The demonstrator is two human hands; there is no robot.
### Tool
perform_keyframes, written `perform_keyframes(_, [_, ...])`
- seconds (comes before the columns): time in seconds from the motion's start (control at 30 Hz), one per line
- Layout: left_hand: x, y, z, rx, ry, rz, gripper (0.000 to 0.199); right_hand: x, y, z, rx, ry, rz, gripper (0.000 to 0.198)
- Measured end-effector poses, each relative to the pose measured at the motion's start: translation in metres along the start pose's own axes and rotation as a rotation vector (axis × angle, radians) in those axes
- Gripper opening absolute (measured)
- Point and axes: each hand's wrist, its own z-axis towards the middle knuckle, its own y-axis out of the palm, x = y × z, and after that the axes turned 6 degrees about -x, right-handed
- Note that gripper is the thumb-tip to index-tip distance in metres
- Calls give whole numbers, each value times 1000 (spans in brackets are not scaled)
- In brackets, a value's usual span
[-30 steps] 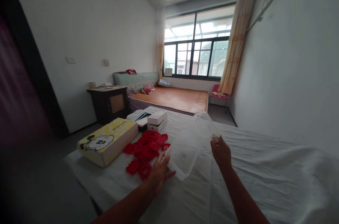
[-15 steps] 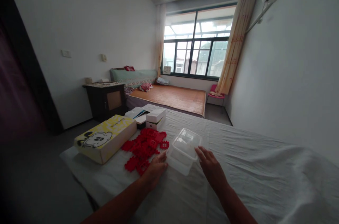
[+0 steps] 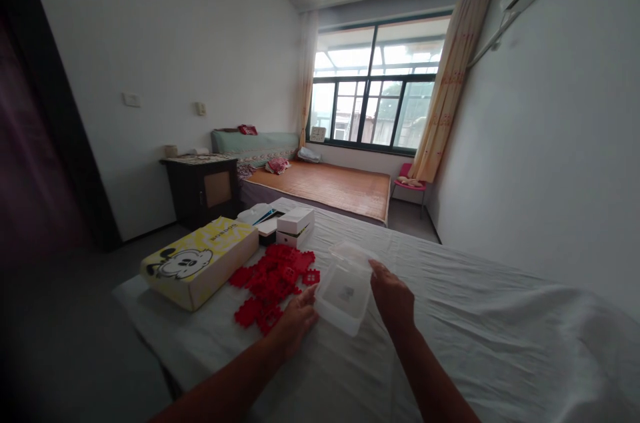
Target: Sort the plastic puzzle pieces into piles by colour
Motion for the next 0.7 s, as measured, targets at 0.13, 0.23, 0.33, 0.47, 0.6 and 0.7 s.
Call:
perform_keyframes(0.13, [-1, -2, 0, 33, -8, -78, 56, 1, 6, -16, -48, -209, -27, 40])
perform_keyframes(0.23, [-3, -4, 2, 94, -10, -108, 42, 7, 7, -29, -79, -272, 17, 44])
perform_keyframes(0.33, [-3, -4, 4, 143, -20, -113, 36, 14, 7, -38, -114, -325, 102, 55])
perform_keyframes(0.47, [3, -2, 4, 131, -13, -28, 46, 23, 4, -44, -137, -308, 196, 63])
perform_keyframes(0.6, [12, 3, 3, 71, 19, 110, 53, 26, 2, -41, -116, -140, 406, 45])
perform_keyframes(0.7, [14, 7, 4, 39, -14, 189, 57, 18, 12, -36, -149, 76, 584, 40])
